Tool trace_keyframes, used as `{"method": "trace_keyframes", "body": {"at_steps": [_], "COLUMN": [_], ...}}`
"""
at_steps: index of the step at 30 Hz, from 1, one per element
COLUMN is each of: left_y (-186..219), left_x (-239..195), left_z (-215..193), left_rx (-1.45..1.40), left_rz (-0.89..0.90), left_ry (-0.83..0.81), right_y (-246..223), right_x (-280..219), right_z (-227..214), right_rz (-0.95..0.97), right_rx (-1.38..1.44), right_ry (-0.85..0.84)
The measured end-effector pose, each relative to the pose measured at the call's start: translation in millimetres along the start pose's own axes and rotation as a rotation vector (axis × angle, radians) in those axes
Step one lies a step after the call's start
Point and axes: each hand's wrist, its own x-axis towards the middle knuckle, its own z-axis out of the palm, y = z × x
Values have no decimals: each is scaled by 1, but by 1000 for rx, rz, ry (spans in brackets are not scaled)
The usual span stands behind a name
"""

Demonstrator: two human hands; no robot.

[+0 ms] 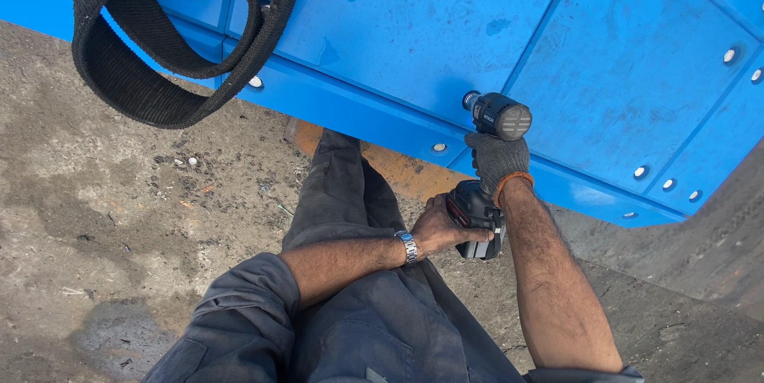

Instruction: Tightening bolts on a large blue plastic panel using an impact driver.

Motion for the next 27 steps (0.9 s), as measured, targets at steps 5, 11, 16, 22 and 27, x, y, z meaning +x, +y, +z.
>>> {"method": "trace_keyframes", "body": {"at_steps": [5,11,16,22,27], "left_y": [4,-7,9,70,62], "left_x": [-2,5,-31,-138,-191], "left_z": [-3,-10,-55,-193,-362], "left_rx": [18,75,112,485,813], "left_rz": [-20,34,76,507,511], "left_ry": [9,13,-32,563,1475], "right_y": [5,1,15,83,163], "right_x": [6,-1,-20,-67,-64], "right_z": [3,2,-4,-10,27], "right_rz": [27,10,-20,-261,-248], "right_rx": [99,62,200,651,681], "right_ry": [-16,-19,-19,13,15]}}
